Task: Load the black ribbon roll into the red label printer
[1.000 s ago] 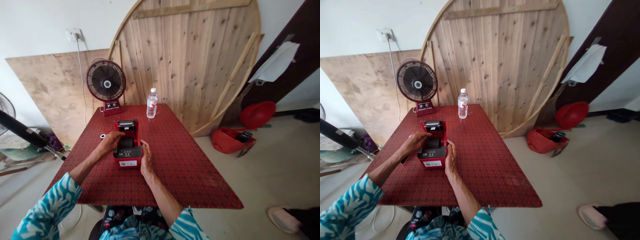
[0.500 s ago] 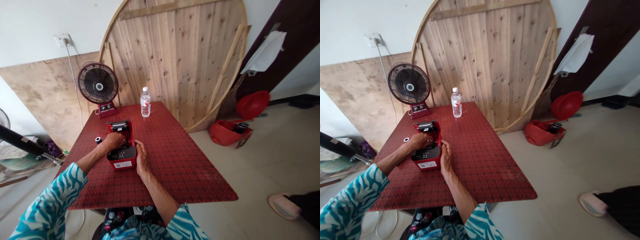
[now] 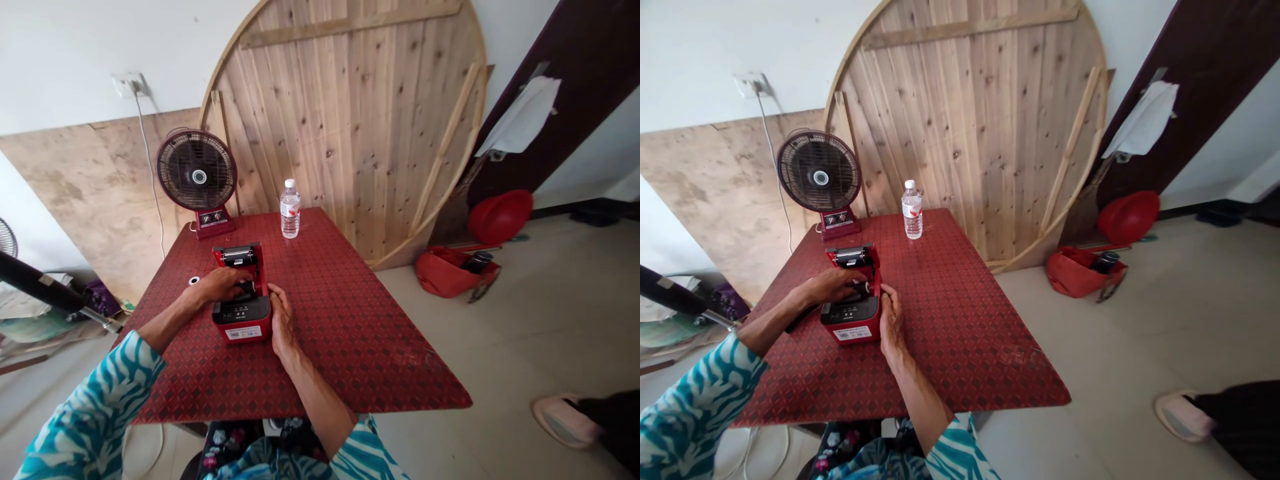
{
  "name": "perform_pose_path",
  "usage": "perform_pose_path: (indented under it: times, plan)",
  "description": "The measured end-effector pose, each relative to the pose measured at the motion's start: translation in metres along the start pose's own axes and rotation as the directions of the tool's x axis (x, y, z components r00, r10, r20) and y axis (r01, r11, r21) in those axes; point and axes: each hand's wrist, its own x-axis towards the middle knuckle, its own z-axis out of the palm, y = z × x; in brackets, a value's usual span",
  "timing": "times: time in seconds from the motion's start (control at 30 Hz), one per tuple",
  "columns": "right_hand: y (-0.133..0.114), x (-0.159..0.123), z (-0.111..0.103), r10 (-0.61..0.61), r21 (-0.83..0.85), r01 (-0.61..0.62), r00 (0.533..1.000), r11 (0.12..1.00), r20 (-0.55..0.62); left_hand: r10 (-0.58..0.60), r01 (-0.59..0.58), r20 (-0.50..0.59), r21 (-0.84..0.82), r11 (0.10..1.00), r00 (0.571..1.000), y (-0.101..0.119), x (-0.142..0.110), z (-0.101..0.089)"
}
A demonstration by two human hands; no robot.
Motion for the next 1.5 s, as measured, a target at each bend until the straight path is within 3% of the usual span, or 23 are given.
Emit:
perform_pose_path:
  times: [0.1,0.17,0.23,0.37,0.6,0.7,0.83,0.93,1.03,1.2,1.27,1.37,1.43,1.5]
  plan:
    - [0.002,0.0,-0.001,0.005,0.012,-0.005,1.0,1.0,-0.003,-0.013,-0.046,-0.267,-0.212,0.976,0.964,-0.016,-0.031,-0.016]
    - [0.004,0.001,-0.002,0.002,0.018,-0.002,1.0,1.0,-0.007,-0.13,-0.043,-0.402,-0.393,0.918,0.906,-0.037,-0.046,-0.026]
    - [0.005,0.002,-0.003,-0.007,0.015,0.007,1.0,1.0,-0.007,-0.26,-0.017,-0.469,-0.508,0.861,0.844,-0.062,-0.049,-0.03]
    - [0.004,0.003,-0.003,-0.004,0.01,0.004,1.0,1.0,-0.022,-0.49,0.185,-0.415,-0.589,0.787,0.766,-0.106,-0.028,-0.01]
    - [-0.001,0.001,-0.005,0.015,0.015,-0.015,1.0,1.0,-0.017,-0.546,0.27,-0.328,-0.608,0.747,0.771,-0.132,0.009,0.047]
    - [0.0,0.001,-0.006,0.016,0.022,-0.016,1.0,1.0,-0.016,-0.54,0.232,-0.302,-0.665,0.71,0.786,-0.14,0.005,0.051]
    - [0.001,0.002,-0.005,0.023,0.024,-0.022,1.0,0.999,-0.018,-0.526,0.142,-0.309,-0.746,0.651,0.793,-0.151,-0.026,0.052]
    - [0.001,0.003,-0.004,0.025,0.02,-0.024,1.0,1.0,-0.017,-0.491,0.074,-0.283,-0.805,0.588,0.824,-0.15,-0.054,0.064]
    - [0.001,0.003,-0.003,0.019,0.017,-0.018,1.0,1.0,-0.023,-0.457,0.038,-0.246,-0.848,0.529,0.855,-0.138,-0.066,0.08]
    - [-0.001,0.001,-0.004,0.01,0.008,-0.01,1.0,1.0,-0.012,-0.58,0.119,-0.308,-0.805,0.581,0.754,-0.121,-0.062,0.091]
    - [-0.002,0.001,-0.004,0.003,-0.004,-0.003,1.0,1.0,-0.011,-0.628,0.108,-0.307,-0.839,0.533,0.715,-0.121,-0.069,0.086]
    - [-0.002,0.001,-0.003,0.007,-0.006,-0.007,1.0,1.0,-0.026,-0.664,-0.024,-0.287,-0.927,0.376,0.691,-0.115,-0.09,0.069]
    - [-0.003,0.001,-0.002,0.024,0.018,-0.023,0.999,1.0,-0.029,-0.629,-0.108,-0.288,-0.945,0.309,0.722,-0.103,-0.103,0.054]
    - [-0.003,0.001,-0.001,0.04,0.045,-0.039,0.999,0.998,-0.026,-0.544,-0.129,-0.293,-0.939,0.319,0.786,-0.083,-0.108,0.039]
